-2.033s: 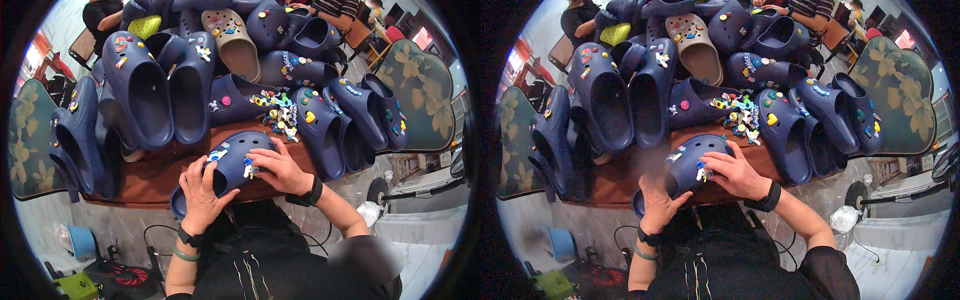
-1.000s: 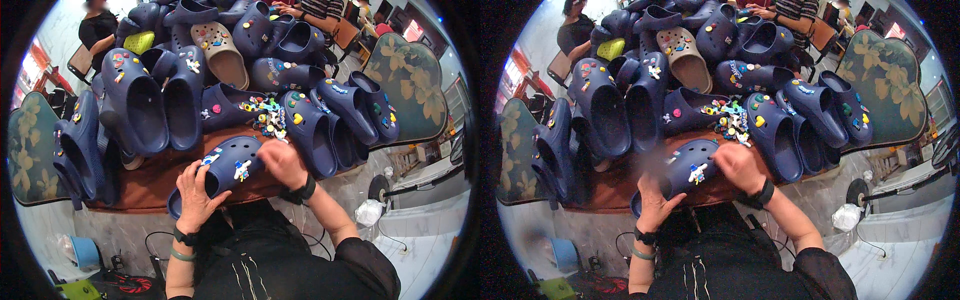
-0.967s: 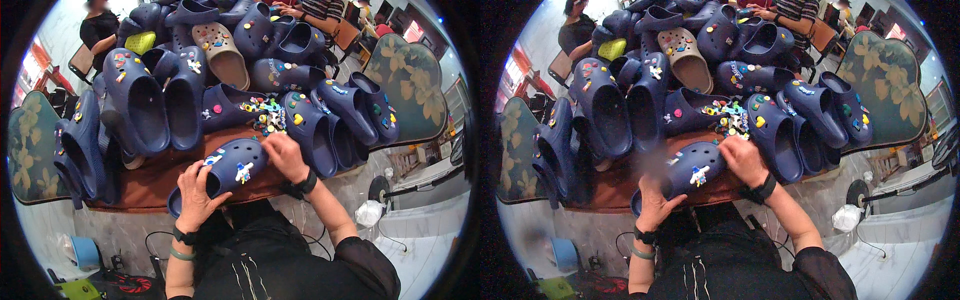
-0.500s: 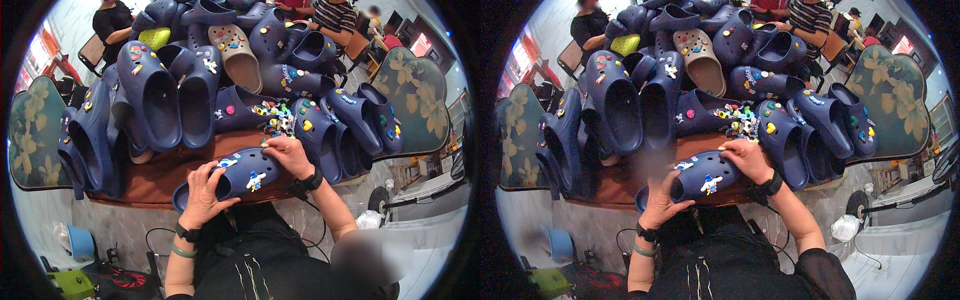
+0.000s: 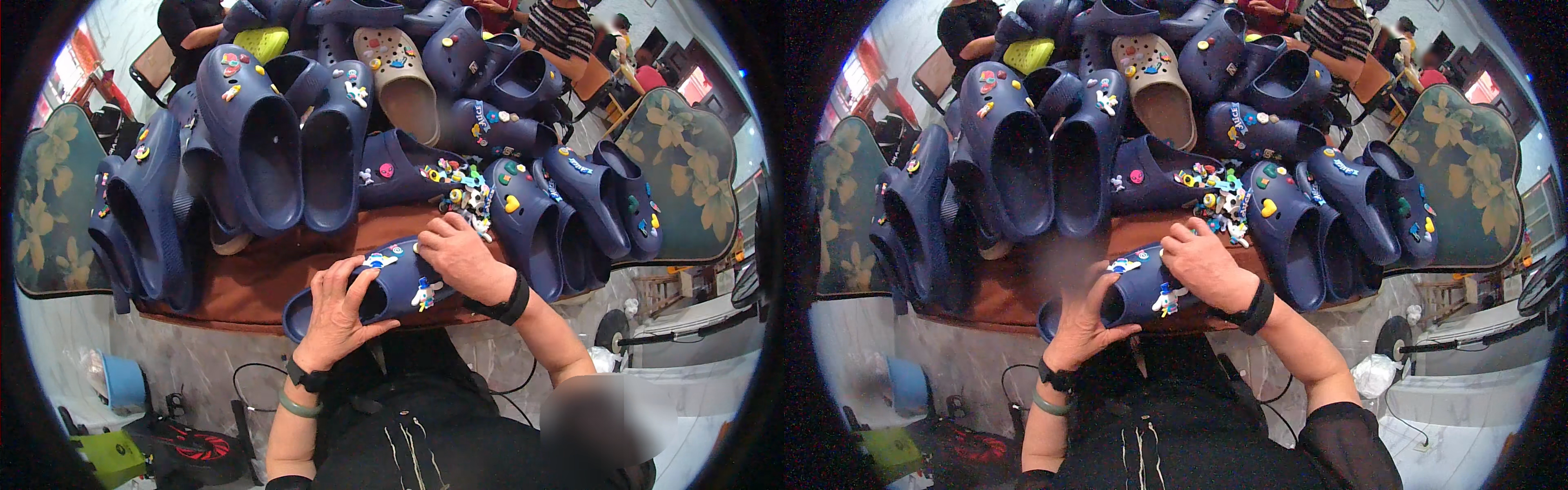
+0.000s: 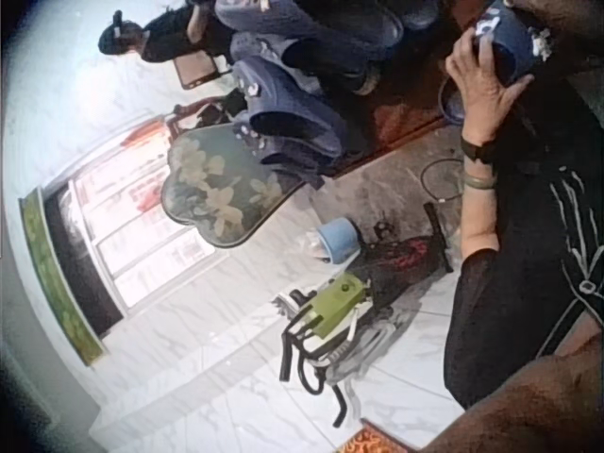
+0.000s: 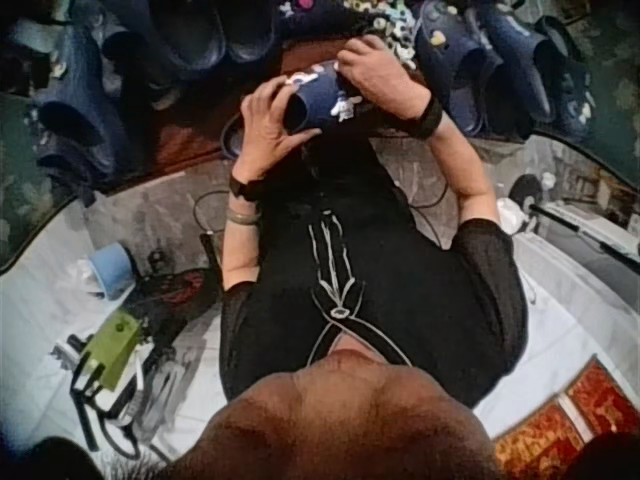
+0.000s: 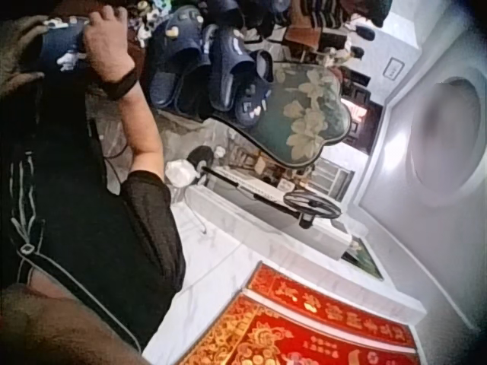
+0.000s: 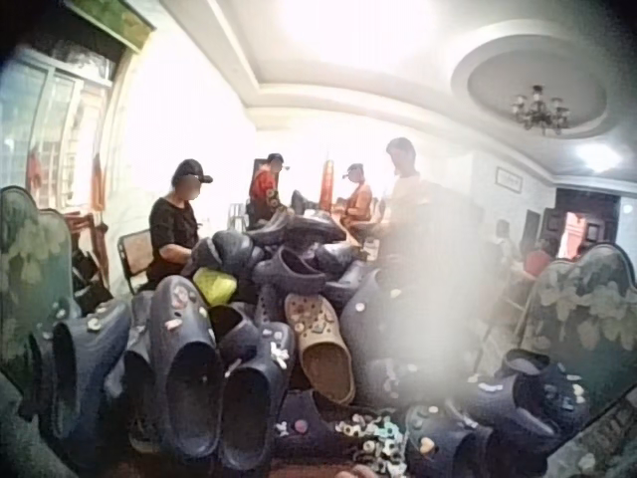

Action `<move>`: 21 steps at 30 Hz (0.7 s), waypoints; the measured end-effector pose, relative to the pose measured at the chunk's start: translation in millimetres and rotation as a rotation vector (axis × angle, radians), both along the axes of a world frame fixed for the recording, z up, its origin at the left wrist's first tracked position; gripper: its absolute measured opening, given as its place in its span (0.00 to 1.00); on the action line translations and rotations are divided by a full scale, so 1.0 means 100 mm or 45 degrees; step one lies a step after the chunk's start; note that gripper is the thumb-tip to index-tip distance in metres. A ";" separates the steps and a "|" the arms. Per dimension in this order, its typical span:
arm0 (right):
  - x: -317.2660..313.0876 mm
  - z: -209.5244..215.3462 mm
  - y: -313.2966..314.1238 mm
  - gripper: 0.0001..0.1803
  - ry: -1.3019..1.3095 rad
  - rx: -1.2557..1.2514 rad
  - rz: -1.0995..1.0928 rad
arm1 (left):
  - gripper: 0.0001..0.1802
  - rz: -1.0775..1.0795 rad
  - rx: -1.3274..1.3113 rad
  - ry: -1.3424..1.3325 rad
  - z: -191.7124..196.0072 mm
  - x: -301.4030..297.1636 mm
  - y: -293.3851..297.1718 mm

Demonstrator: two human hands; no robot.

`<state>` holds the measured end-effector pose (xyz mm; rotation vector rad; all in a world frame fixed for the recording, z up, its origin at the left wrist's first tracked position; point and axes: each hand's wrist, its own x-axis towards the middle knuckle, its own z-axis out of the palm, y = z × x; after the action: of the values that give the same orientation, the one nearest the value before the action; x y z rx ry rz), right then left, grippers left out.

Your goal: Applying decorative charms to the holes of plastic foam clogs.

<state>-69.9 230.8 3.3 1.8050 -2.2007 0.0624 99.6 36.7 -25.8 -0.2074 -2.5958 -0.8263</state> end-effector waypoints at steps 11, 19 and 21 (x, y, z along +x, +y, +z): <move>0.17 -0.05 0.00 0.09 0.034 0.155 -0.083 | 0.47 0.019 -0.031 -0.040 0.05 -0.02 0.03; -0.23 -0.06 0.18 0.12 -0.714 -0.316 0.014 | 0.46 0.014 -0.007 -0.008 0.01 0.00 0.00; -0.42 -0.20 0.27 0.12 -0.612 -0.415 -0.235 | 0.47 0.019 -0.006 0.001 0.01 0.00 0.00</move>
<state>-112.1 257.9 -16.9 1.5117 -2.4727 0.8416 99.8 36.3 -24.5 -0.1896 -2.5956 -0.8143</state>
